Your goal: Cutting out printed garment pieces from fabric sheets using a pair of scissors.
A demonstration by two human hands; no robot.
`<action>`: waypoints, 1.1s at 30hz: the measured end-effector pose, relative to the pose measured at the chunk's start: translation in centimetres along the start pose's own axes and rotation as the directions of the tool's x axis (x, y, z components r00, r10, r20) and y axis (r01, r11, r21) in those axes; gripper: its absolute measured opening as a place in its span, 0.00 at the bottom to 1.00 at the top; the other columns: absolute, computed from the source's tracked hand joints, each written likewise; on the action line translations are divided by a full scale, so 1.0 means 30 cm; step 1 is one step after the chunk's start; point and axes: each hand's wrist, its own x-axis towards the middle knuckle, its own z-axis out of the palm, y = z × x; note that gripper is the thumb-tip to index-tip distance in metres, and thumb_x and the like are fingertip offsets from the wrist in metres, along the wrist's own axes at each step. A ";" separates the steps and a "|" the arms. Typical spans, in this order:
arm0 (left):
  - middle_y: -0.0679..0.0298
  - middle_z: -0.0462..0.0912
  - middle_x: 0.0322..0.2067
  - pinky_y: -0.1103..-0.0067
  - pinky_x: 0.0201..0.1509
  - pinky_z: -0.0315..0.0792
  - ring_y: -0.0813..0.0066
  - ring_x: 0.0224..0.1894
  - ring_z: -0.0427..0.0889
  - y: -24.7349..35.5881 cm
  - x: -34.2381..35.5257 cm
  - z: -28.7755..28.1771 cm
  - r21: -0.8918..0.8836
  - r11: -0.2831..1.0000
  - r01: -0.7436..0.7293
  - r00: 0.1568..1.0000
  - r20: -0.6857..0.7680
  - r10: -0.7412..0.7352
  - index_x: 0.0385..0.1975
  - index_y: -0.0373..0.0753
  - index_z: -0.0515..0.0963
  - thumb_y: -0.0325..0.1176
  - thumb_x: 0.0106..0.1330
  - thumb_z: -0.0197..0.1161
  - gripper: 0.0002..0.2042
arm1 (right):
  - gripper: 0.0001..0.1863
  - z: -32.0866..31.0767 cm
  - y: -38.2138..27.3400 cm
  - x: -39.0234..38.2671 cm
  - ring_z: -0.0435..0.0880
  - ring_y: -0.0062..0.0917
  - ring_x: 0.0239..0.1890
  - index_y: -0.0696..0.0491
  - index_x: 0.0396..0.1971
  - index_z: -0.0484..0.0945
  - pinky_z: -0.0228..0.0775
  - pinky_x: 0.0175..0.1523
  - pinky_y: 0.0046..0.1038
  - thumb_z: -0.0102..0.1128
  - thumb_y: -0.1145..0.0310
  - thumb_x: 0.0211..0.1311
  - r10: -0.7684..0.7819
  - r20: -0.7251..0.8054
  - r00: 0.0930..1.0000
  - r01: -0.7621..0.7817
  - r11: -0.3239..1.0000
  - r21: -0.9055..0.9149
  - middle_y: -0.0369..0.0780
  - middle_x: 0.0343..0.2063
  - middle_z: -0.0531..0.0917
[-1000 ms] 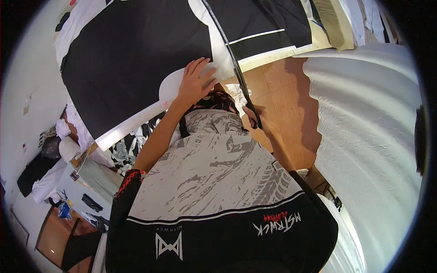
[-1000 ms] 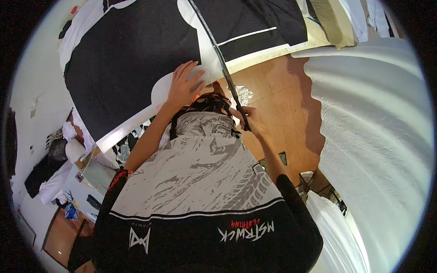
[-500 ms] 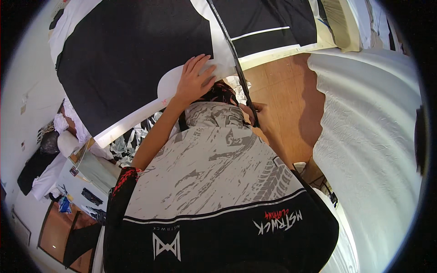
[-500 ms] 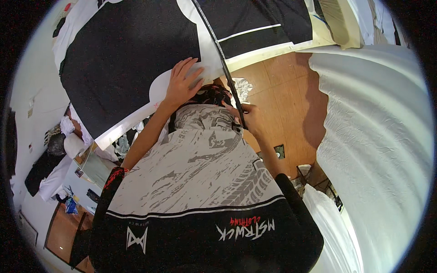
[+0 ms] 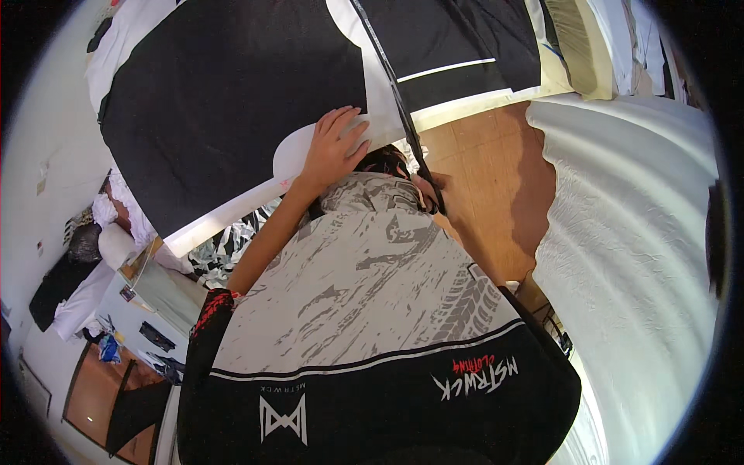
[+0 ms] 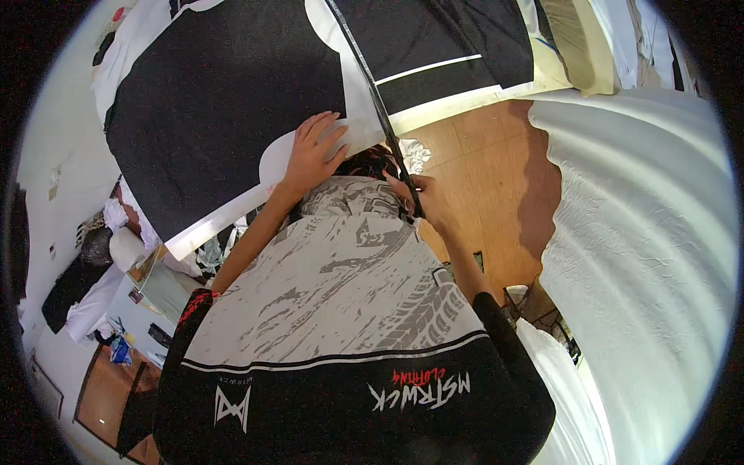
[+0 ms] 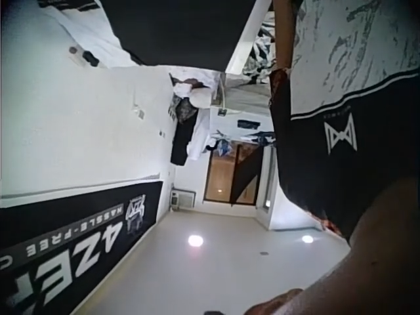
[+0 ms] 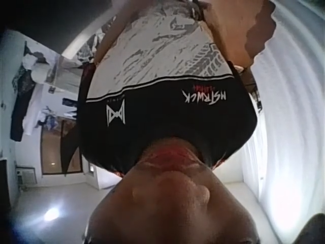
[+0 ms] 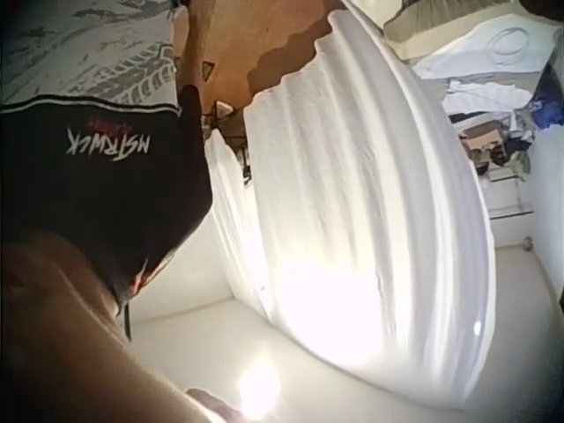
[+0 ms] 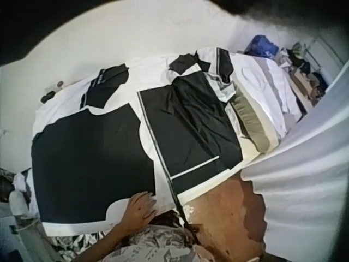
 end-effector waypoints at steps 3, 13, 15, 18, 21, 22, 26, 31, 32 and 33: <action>0.57 0.79 0.64 0.58 0.71 0.68 0.54 0.69 0.74 0.007 0.011 -0.018 -0.037 0.999 -0.018 1.000 -0.021 0.017 0.53 0.40 0.84 0.32 0.65 0.73 0.16 | 0.27 0.000 -0.037 0.001 0.73 0.12 0.18 0.54 0.26 0.83 0.60 0.25 0.18 0.76 0.41 0.62 0.011 -0.018 1.000 -0.011 1.000 -0.021 0.29 0.16 0.76; 0.58 0.80 0.62 0.60 0.69 0.71 0.56 0.67 0.76 0.016 0.026 -0.049 -0.060 0.998 -0.028 1.000 0.006 0.028 0.52 0.39 0.84 0.30 0.63 0.73 0.17 | 0.29 0.015 -0.040 -0.015 0.74 0.12 0.17 0.54 0.25 0.85 0.58 0.23 0.19 0.79 0.40 0.58 0.095 -0.124 0.988 -0.105 0.991 -0.079 0.29 0.15 0.77; 0.59 0.81 0.61 0.61 0.68 0.71 0.56 0.67 0.76 0.015 0.027 -0.055 -0.055 0.998 -0.015 1.000 0.001 0.015 0.53 0.39 0.84 0.30 0.63 0.74 0.17 | 0.29 0.011 -0.066 -0.017 0.73 0.13 0.17 0.54 0.26 0.85 0.58 0.24 0.19 0.79 0.39 0.58 0.102 -0.112 0.988 -0.111 0.991 -0.075 0.29 0.16 0.77; 0.59 0.82 0.59 0.61 0.67 0.71 0.57 0.66 0.77 0.024 0.035 -0.058 -0.092 0.996 -0.015 1.000 -0.008 0.014 0.53 0.39 0.84 0.30 0.63 0.74 0.18 | 0.30 0.001 -0.104 0.008 0.72 0.13 0.18 0.55 0.27 0.85 0.56 0.24 0.19 0.78 0.38 0.57 0.004 -0.061 0.998 -0.005 1.000 -0.024 0.29 0.17 0.77; 0.59 0.84 0.57 0.62 0.66 0.71 0.59 0.64 0.78 0.030 0.042 -0.063 -0.105 0.994 -0.006 1.000 0.017 0.008 0.53 0.38 0.84 0.30 0.63 0.74 0.18 | 0.32 0.001 -0.133 0.037 0.72 0.13 0.18 0.56 0.28 0.86 0.56 0.24 0.18 0.78 0.37 0.57 0.073 -0.064 0.995 -0.075 0.997 -0.019 0.30 0.18 0.77; 0.59 0.84 0.57 0.62 0.66 0.71 0.59 0.64 0.78 0.034 0.040 -0.065 -0.104 0.995 -0.007 1.000 0.019 0.009 0.53 0.38 0.84 0.30 0.63 0.74 0.18 | 0.32 0.003 -0.136 0.041 0.72 0.13 0.18 0.56 0.27 0.85 0.56 0.24 0.19 0.78 0.37 0.57 0.069 -0.067 0.995 -0.070 0.997 -0.012 0.30 0.17 0.77; 0.59 0.85 0.55 0.63 0.65 0.73 0.58 0.62 0.80 0.037 0.051 -0.085 -0.097 0.995 0.011 0.998 0.059 -0.005 0.54 0.38 0.84 0.27 0.62 0.75 0.20 | 0.32 0.011 -0.148 0.055 0.72 0.13 0.17 0.56 0.24 0.85 0.56 0.23 0.20 0.79 0.36 0.55 0.079 -0.097 0.992 -0.085 0.994 -0.065 0.30 0.15 0.76; 0.59 0.85 0.55 0.64 0.65 0.73 0.58 0.62 0.81 0.038 0.057 -0.100 -0.104 0.995 0.008 0.998 0.056 -0.003 0.54 0.38 0.84 0.27 0.61 0.75 0.20 | 0.32 0.021 -0.157 0.049 0.72 0.14 0.16 0.57 0.24 0.85 0.57 0.23 0.20 0.79 0.38 0.56 0.058 -0.112 0.992 -0.064 0.997 -0.049 0.29 0.14 0.75; 0.60 0.85 0.54 0.64 0.64 0.73 0.59 0.61 0.80 0.039 0.054 -0.101 -0.115 0.993 0.015 0.998 0.057 -0.008 0.54 0.38 0.84 0.28 0.61 0.75 0.19 | 0.31 0.024 -0.161 0.054 0.72 0.14 0.16 0.57 0.25 0.86 0.57 0.23 0.20 0.78 0.38 0.57 0.039 -0.086 0.996 -0.043 0.998 -0.042 0.29 0.15 0.76; 0.61 0.85 0.53 0.64 0.63 0.72 0.60 0.61 0.80 0.039 0.052 -0.104 -0.125 0.992 0.021 0.998 0.057 -0.014 0.53 0.37 0.85 0.29 0.62 0.75 0.18 | 0.31 0.029 -0.169 0.064 0.72 0.14 0.16 0.57 0.25 0.86 0.57 0.23 0.20 0.78 0.38 0.57 0.042 -0.084 0.996 -0.045 0.998 -0.040 0.29 0.15 0.76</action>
